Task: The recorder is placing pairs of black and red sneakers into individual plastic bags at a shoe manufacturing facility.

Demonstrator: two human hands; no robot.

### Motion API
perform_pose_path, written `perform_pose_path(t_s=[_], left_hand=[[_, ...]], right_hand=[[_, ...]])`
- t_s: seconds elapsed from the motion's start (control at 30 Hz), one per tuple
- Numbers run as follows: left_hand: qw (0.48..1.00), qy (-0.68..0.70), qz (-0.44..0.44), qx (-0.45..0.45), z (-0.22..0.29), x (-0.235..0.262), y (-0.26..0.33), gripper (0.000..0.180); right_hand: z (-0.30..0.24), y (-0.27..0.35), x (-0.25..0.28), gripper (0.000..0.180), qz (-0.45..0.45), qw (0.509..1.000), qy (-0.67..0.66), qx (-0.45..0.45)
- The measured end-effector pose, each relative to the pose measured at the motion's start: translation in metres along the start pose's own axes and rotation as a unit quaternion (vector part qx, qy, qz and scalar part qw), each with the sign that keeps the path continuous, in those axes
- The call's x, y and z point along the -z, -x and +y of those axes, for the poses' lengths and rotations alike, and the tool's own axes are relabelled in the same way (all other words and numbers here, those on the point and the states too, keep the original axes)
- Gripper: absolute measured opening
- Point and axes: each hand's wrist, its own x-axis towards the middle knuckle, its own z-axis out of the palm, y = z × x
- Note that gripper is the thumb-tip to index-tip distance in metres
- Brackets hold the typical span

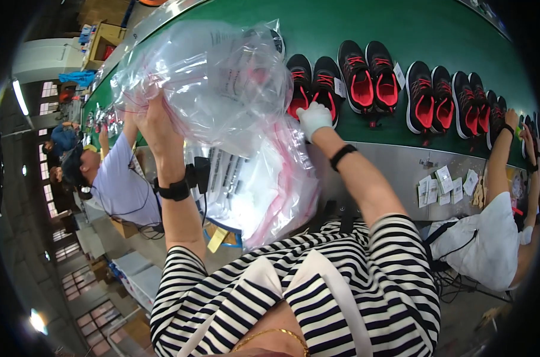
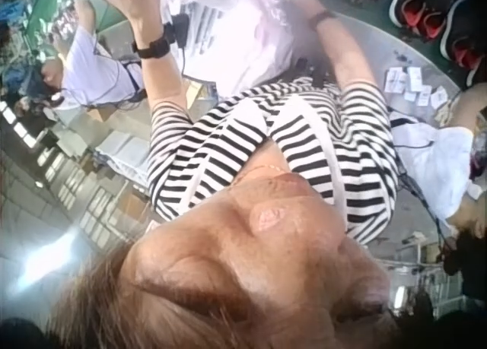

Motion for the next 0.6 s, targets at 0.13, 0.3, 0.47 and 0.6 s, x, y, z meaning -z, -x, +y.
perform_pose_path(t_s=[0.13,0.3,0.47,0.6], left_hand=[[0.999,-0.028,-0.008,-0.015,-0.013,0.027,0.004,0.018],[0.999,0.025,-0.027,0.029,-0.011,0.007,0.001,0.016],[0.994,-0.034,-0.091,-0.047,-0.003,-0.015,0.008,0.016],[0.977,-0.076,-0.178,-0.087,0.000,-0.061,0.020,0.015]], right_hand=[[-0.014,-0.004,-0.021,0.020,0.027,0.999,-0.006,0.017],[0.035,0.003,0.078,0.046,0.026,0.984,-0.172,0.039],[0.115,0.060,0.152,0.033,0.180,0.782,-0.595,-0.033],[0.188,0.123,0.187,0.057,0.290,0.596,-0.739,0.120]])
